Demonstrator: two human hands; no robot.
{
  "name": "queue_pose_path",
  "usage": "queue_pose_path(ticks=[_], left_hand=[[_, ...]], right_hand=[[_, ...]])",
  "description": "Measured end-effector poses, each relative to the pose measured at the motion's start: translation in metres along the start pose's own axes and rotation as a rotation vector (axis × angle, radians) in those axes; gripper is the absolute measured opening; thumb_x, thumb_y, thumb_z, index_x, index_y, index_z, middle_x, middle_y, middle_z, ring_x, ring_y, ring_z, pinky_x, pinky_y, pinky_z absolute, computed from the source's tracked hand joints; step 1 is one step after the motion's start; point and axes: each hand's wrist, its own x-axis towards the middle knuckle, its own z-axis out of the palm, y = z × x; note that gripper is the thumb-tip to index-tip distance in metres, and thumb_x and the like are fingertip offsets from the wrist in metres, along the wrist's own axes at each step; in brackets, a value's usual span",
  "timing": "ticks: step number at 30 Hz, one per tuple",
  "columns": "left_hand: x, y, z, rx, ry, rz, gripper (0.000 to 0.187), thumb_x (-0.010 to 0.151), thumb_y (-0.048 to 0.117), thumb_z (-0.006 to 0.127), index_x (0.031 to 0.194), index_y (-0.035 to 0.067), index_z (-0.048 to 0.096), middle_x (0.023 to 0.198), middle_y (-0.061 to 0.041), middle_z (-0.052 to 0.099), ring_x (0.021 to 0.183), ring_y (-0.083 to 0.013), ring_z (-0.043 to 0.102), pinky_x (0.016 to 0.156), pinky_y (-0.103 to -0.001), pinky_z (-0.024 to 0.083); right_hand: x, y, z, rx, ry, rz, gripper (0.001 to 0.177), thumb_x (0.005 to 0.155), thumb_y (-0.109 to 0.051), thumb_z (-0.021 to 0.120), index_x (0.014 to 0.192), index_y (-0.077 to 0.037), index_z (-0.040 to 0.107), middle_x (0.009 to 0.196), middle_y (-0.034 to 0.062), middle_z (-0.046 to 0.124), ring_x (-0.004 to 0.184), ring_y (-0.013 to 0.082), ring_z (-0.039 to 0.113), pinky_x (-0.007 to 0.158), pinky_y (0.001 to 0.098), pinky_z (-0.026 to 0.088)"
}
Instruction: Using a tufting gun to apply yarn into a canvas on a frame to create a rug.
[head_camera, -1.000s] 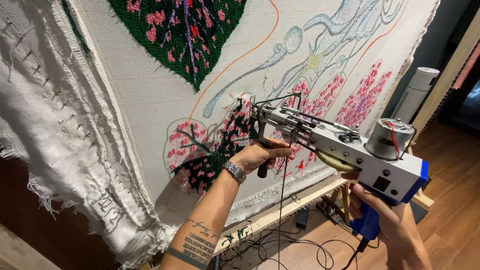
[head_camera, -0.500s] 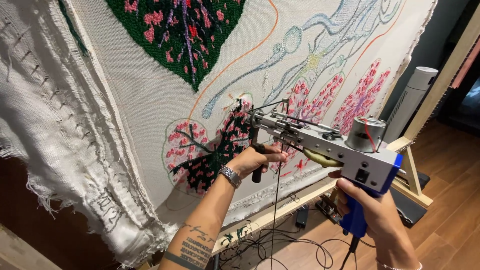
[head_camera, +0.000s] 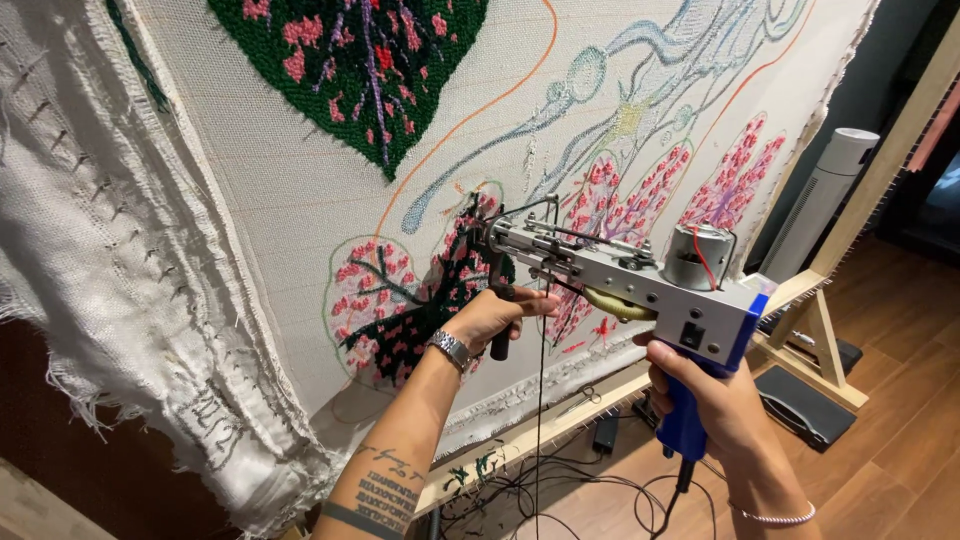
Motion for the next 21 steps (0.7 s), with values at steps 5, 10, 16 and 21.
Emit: queue_pose_path(ticks=[5,10,16,21], left_hand=[[0.007,0.002,-0.013,0.049,0.087,-0.01,0.029,0.089,0.03,0.078,0.11,0.01,0.08,0.103,0.001,0.081,0.062,0.0016,0.051,0.051,-0.019,0.037],[0.02,-0.001,-0.033,0.084,0.148,0.031,0.038,0.085,0.04,0.077,0.111,0.012,0.081,0.105,0.001,0.081,0.057,-0.0012,0.05,0.046,-0.021,0.038],[0.026,-0.008,-0.038,0.047,0.178,0.055,0.042,0.083,0.042,0.08,0.108,0.007,0.081,0.112,-0.003,0.08,0.054,-0.0039,0.052,0.044,-0.023,0.04],[0.023,-0.001,-0.035,0.076,0.186,0.049,0.044,0.081,0.043,0.081,0.109,0.009,0.081,0.117,-0.002,0.08,0.054,-0.0029,0.05,0.045,-0.023,0.041]], right_hand=[[0.009,-0.002,0.024,-0.004,0.033,0.005,0.023,0.084,-0.021,0.076,0.09,-0.003,0.063,0.063,0.0043,0.056,0.047,0.0165,0.055,0.042,0.0322,0.045],[0.01,-0.009,0.053,-0.072,0.024,-0.066,0.021,0.085,-0.018,0.077,0.088,-0.003,0.063,0.06,0.0031,0.056,0.044,0.0145,0.054,0.04,0.0303,0.044],[0.013,-0.003,0.056,-0.075,0.008,-0.077,0.02,0.086,-0.019,0.076,0.088,-0.004,0.063,0.06,0.0017,0.055,0.044,0.0129,0.053,0.04,0.0292,0.044],[0.012,-0.001,0.052,-0.059,0.016,-0.064,0.022,0.087,-0.021,0.076,0.085,-0.004,0.062,0.06,0.0019,0.054,0.044,0.0133,0.052,0.04,0.0298,0.043]])
